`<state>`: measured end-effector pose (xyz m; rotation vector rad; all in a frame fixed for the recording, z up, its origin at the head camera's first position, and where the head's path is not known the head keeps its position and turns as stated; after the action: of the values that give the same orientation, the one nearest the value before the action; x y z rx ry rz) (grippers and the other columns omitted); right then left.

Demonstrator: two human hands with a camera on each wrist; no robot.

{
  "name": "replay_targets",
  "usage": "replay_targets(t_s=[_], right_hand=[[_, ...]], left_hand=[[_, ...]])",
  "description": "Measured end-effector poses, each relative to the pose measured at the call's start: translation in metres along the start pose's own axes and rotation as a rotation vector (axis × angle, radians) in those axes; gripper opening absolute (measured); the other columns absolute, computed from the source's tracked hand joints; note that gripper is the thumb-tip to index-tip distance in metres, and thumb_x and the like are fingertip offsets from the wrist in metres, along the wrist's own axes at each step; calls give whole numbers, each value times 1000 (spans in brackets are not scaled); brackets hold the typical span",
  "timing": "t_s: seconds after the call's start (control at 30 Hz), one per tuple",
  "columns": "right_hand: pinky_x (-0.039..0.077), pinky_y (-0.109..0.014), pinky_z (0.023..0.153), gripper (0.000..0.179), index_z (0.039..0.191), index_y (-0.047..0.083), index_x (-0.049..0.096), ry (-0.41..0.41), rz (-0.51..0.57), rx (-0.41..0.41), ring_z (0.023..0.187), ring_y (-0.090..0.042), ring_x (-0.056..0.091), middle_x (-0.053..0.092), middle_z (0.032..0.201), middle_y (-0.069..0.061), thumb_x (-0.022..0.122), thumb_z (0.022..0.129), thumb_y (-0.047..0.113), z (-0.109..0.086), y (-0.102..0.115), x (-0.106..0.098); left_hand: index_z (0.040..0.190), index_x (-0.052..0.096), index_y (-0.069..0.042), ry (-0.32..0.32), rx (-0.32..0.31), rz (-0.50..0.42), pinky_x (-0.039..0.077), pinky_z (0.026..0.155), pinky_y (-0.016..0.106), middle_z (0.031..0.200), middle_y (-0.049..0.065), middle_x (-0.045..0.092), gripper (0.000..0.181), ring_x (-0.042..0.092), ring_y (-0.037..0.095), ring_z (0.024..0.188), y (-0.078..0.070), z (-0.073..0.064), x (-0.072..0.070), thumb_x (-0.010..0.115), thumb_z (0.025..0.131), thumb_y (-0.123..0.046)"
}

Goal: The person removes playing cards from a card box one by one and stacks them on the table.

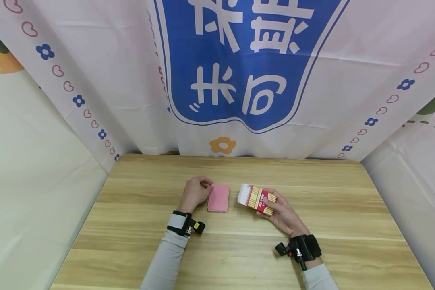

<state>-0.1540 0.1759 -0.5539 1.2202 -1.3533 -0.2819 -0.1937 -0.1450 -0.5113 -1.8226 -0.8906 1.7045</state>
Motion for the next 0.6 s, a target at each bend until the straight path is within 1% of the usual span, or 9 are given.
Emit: replay_targets(t_s=[0.17,0.4,0.6], right_hand=[[61,-38,99,36,145,22,49,14,-2,-9,128,-26,64,44,149,-12,52,112,9,0,0,0],[61,-38,98,36,145,22,49,17,3,-11,127,-26,64,45,148,-12,53,112,9,-1,0,0],[61,-39,99,36,145,21,48,11,-2,-16,126,-27,65,45,148,-13,53,111,8,1,-1,0]], left_hand=[[103,80,-12,17,1,1,54,78,34,96,4,77,8,69,18,88,0,-1,0,78,97,-15],[104,80,-11,30,3,0,56,77,34,97,4,77,8,70,18,88,0,-1,1,77,98,-15],[107,79,-10,22,12,-8,55,77,34,97,4,77,12,69,16,85,1,-2,-1,75,99,-18]])
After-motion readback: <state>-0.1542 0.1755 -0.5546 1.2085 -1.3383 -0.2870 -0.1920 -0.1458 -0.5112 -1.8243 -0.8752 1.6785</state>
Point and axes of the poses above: each hand's wrist, its own z-axis towards the middle knuckle, its own x-axis out of the palm, y = z × x, the point moved 2 cm from there along z, towards the middle knuckle
